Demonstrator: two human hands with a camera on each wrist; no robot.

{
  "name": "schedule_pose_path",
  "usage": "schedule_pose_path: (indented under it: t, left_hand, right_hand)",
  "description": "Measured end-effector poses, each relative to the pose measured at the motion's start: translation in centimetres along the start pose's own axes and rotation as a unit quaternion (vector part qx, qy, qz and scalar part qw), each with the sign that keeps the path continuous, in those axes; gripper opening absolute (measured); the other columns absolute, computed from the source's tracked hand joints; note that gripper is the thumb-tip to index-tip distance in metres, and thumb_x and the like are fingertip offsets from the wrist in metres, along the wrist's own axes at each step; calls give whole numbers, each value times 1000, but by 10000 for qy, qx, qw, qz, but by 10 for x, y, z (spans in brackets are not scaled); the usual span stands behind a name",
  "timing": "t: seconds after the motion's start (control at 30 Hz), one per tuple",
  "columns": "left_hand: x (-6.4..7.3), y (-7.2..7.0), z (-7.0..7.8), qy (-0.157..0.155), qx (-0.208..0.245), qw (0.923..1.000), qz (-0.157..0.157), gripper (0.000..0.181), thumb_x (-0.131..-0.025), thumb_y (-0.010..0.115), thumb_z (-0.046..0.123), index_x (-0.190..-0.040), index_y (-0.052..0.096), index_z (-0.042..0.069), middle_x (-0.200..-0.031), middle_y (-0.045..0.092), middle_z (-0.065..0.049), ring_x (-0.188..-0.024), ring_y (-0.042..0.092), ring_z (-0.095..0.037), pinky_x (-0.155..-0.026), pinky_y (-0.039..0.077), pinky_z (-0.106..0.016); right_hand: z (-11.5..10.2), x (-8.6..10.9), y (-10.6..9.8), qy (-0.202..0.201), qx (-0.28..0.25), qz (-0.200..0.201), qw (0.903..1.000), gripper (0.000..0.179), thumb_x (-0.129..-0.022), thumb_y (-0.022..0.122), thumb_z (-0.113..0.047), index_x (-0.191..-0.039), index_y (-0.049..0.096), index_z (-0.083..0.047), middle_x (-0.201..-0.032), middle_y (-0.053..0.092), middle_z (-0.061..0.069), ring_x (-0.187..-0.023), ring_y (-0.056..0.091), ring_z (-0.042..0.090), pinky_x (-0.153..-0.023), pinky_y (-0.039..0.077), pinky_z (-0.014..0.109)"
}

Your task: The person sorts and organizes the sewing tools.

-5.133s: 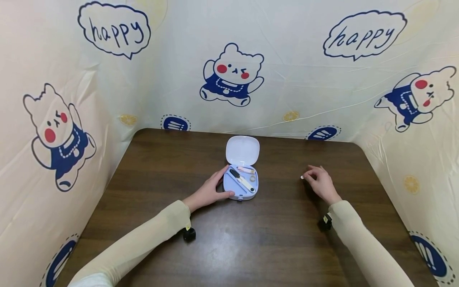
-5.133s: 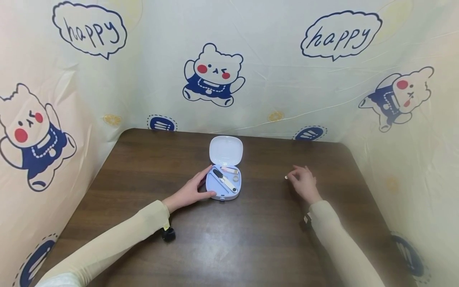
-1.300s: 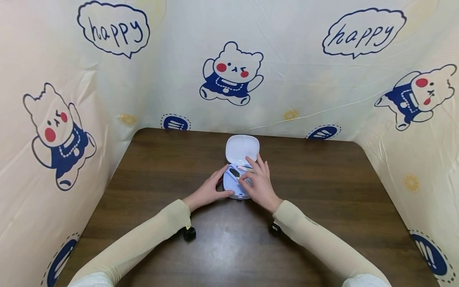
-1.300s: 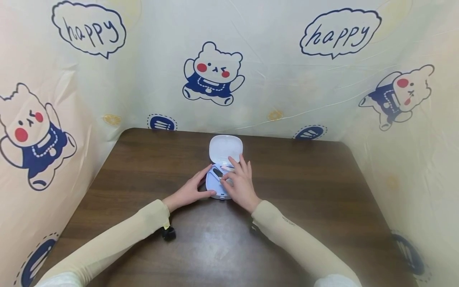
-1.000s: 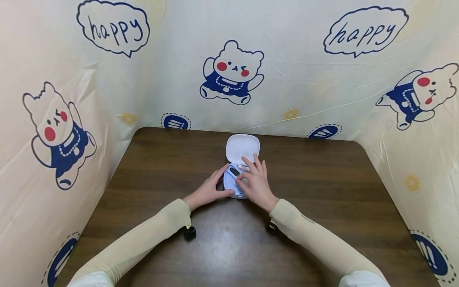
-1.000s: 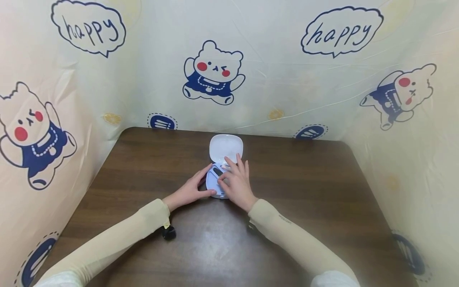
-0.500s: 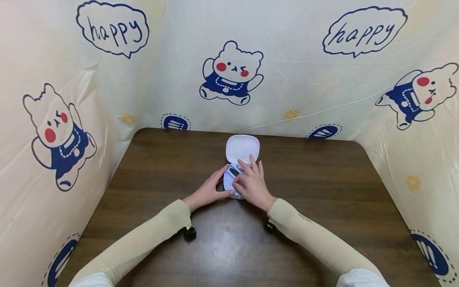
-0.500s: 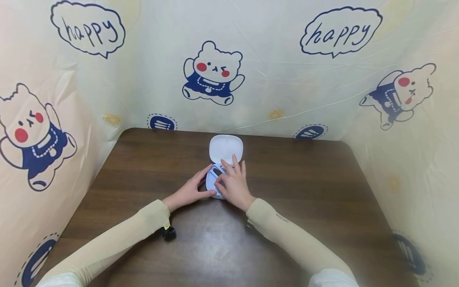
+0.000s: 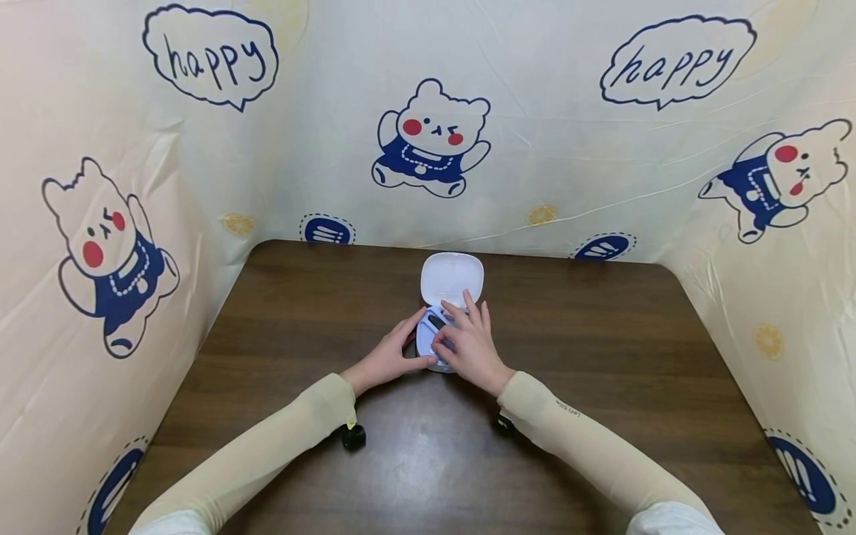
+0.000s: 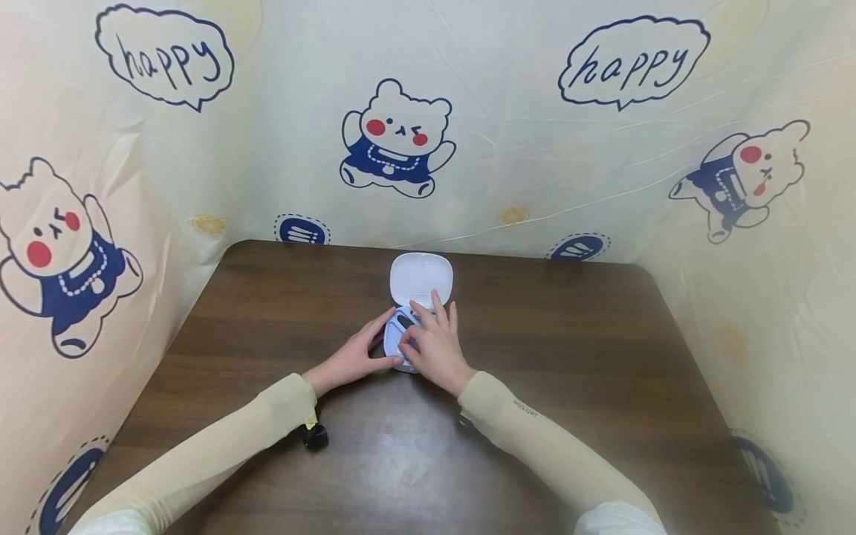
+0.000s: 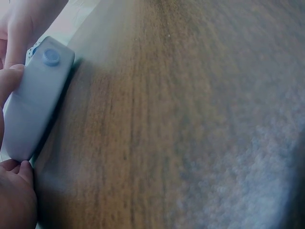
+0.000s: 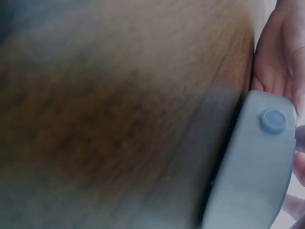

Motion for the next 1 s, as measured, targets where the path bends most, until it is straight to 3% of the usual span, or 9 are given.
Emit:
schedule_pose_path:
  t: [0.33, 0.43, 0.53, 0.67, 0.87, 1.0]
  left_hand:
    - [-1, 0, 1, 129, 288, 9995, 6, 108, -89, 86, 29, -168, 15, 14, -171, 22, -14, -155, 30, -27, -122, 32, -40]
    - [-1, 1, 0, 72, 402, 9992, -15, 114, -86, 88, 29, -168, 12, 11, -172, 18, -13, -155, 31, -26, -122, 32, -39]
    - [-1, 1, 0, 11, 493, 9988, -23, 119, -84, 90, 31, -168, 9, 7, -173, 16, -14, -154, 32, -27, -122, 33, -39]
    - [0, 2, 0, -32, 527, 9986, -12, 121, -83, 91, 29, -167, 8, 6, -173, 14, -16, -154, 32, -28, -122, 32, -39]
    - [0, 1, 0, -93, 369, 9993, -24, 119, -82, 92, 30, -167, 12, 5, -172, 17, -16, -153, 33, -28, -122, 32, -39]
    - [-1, 1, 0, -111, 295, 9995, -46, 118, -82, 91, 30, -166, 14, 3, -171, 18, -17, -153, 34, -28, -122, 32, -39]
  right_hand:
    - [15, 2, -24, 72, -886, 649, 9939, 4, -93, 76, -11, -91, 74, -10, -129, 67, 19, -140, 44, 49, -114, 20, 79]
    - [25, 2, -30, 198, -1078, 619, 9920, 3, -96, 73, -11, -95, 73, -8, -126, 68, 18, -133, 51, 45, -114, 30, 69]
    - [36, 0, -35, 365, -1173, 561, 9908, 5, -98, 70, -11, -100, 73, -8, -122, 69, 15, -122, 57, 37, -107, 42, 57]
    - [52, -6, -45, 601, -1353, 722, 9863, 9, -100, 68, -9, -106, 72, -6, -115, 70, 12, -112, 60, 31, -98, 48, 49]
    - [76, -21, -64, 1337, -1623, 1178, 9705, 15, -102, 65, -12, -110, 72, -2, -106, 69, 15, -98, 64, 31, -88, 52, 45]
    - [89, -32, -71, 1892, -1766, 1192, 9586, 20, -104, 62, -17, -113, 70, -1, -109, 69, 17, -99, 63, 31, -90, 51, 43]
Point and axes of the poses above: each hand's wrist, its own x-axis away from the middle knuckle, its own y-axis out of the palm, z = x × y, the point moved 6 cm from there along -x, towards the middle knuckle
